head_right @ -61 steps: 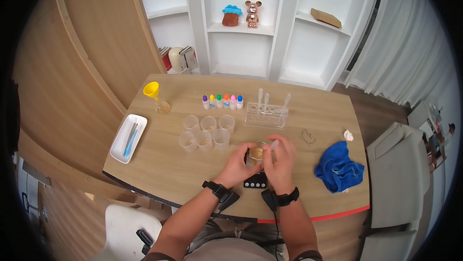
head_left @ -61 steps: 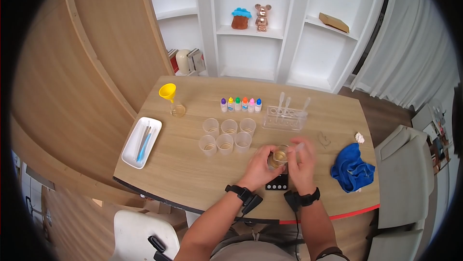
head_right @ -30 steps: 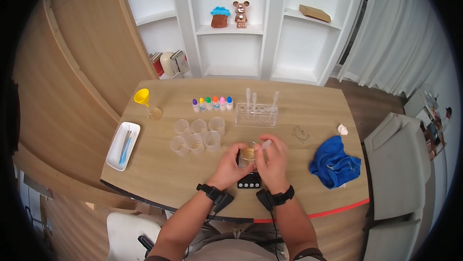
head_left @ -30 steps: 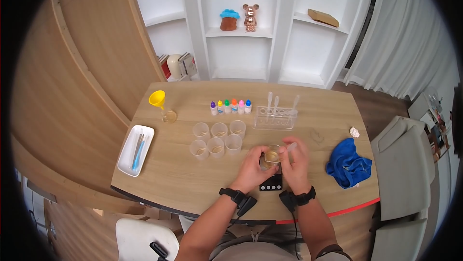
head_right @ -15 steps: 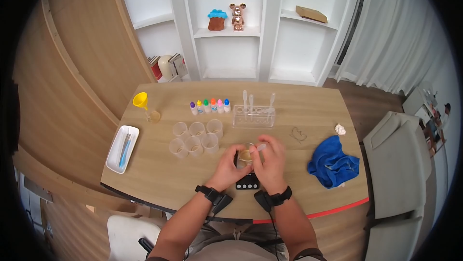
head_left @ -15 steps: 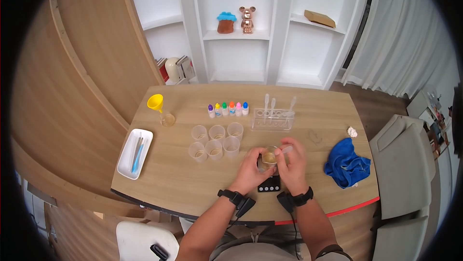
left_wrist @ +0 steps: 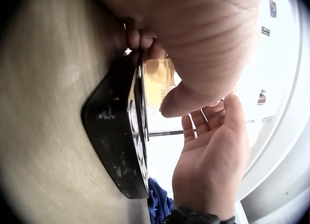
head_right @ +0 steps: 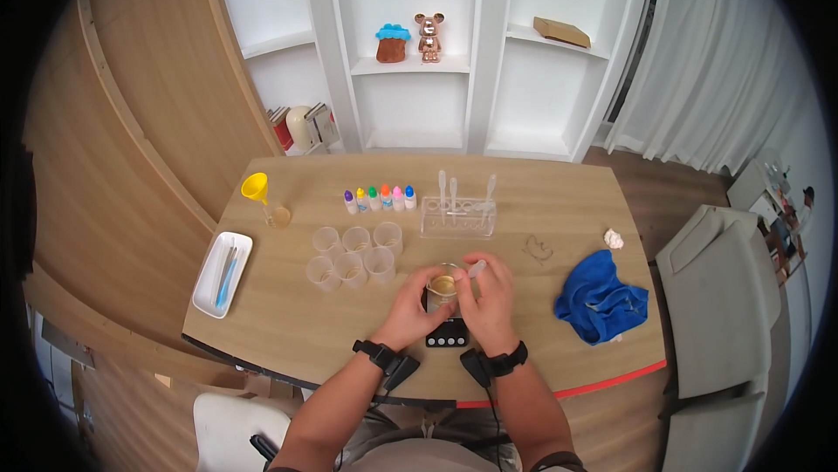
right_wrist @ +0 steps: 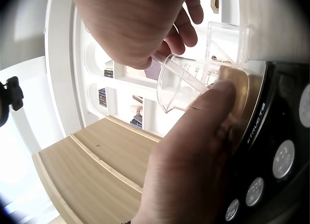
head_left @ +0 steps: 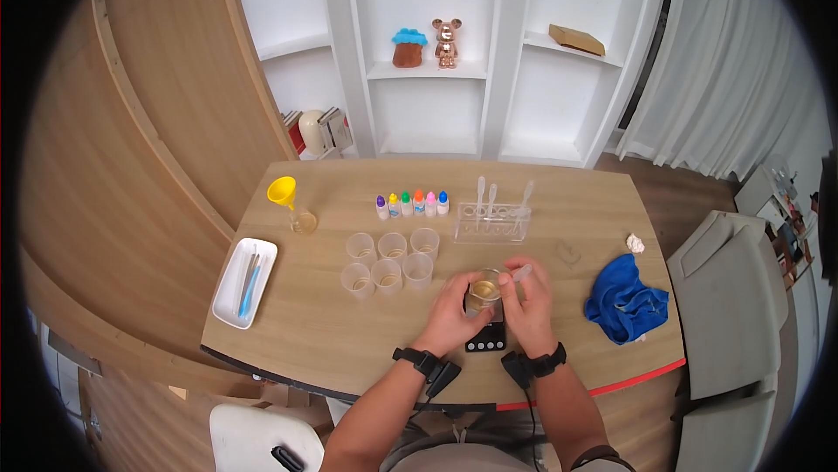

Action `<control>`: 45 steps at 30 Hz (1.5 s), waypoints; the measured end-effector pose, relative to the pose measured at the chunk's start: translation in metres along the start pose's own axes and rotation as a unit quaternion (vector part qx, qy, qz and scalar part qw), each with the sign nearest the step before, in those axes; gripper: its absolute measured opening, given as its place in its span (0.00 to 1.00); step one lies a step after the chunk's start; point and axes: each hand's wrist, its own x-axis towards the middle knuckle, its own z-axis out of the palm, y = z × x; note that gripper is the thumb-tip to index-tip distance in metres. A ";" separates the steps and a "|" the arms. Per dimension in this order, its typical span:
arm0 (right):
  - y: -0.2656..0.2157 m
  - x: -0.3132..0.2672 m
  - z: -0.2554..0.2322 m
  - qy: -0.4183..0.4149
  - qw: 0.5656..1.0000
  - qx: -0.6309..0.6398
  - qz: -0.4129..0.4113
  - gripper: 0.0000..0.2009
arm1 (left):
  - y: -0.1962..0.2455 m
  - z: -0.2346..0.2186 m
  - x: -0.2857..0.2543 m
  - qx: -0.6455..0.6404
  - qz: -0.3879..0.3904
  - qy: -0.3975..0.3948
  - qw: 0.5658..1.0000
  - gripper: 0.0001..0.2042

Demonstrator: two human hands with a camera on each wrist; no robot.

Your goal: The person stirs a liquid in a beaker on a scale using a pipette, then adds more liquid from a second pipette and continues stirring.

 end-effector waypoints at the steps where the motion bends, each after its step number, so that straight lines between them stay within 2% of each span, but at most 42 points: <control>1: 0.000 0.000 0.000 0.003 1.000 0.005 0.002 0.08 | -0.002 0.000 0.000 0.000 0.004 -0.005 1.000 0.33; 3: -0.002 0.001 -0.001 0.000 1.000 0.006 -0.001 0.08 | -0.001 -0.001 0.000 0.000 0.008 -0.009 1.000 0.34; 5: -0.004 0.001 0.000 -0.003 1.000 0.006 -0.004 0.08 | 0.002 0.000 -0.002 -0.042 -0.037 -0.003 0.998 0.38; 9: -0.003 0.000 0.001 -0.002 1.000 0.014 0.002 0.07 | 0.004 0.003 -0.001 -0.055 -0.040 0.013 0.998 0.38; 17: 0.002 -0.002 0.004 -0.016 1.000 0.023 0.000 0.12 | 0.007 0.001 0.000 -0.035 -0.030 0.007 0.999 0.29; 27: 0.011 -0.009 0.004 -0.056 0.996 0.046 0.052 0.18 | 0.008 0.000 -0.001 -0.044 -0.050 0.009 0.998 0.29; 29: 0.011 -0.009 0.001 -0.070 0.994 0.052 0.058 0.19 | 0.006 -0.001 -0.002 -0.043 -0.054 -0.006 0.998 0.31; 31: 0.008 -0.008 -0.003 -0.116 0.982 0.108 0.103 0.26 | -0.001 0.003 -0.003 -0.036 -0.042 0.009 0.998 0.32; 35: 0.010 -0.014 0.000 -0.138 0.975 0.142 0.100 0.34 | 0.008 -0.001 -0.003 -0.030 -0.041 0.006 0.999 0.34; 37: 0.020 -0.019 0.005 -0.174 0.960 0.171 0.140 0.38 | -0.001 0.002 -0.004 -0.023 -0.041 0.006 0.999 0.34; 40: 0.009 -0.011 0.000 -0.184 0.972 0.101 0.108 0.37 | -0.005 0.003 -0.004 -0.024 -0.039 0.004 0.999 0.35; 45: 0.015 -0.013 0.003 -0.146 0.979 0.099 0.099 0.35 | -0.009 0.006 -0.003 -0.030 -0.033 0.015 0.999 0.36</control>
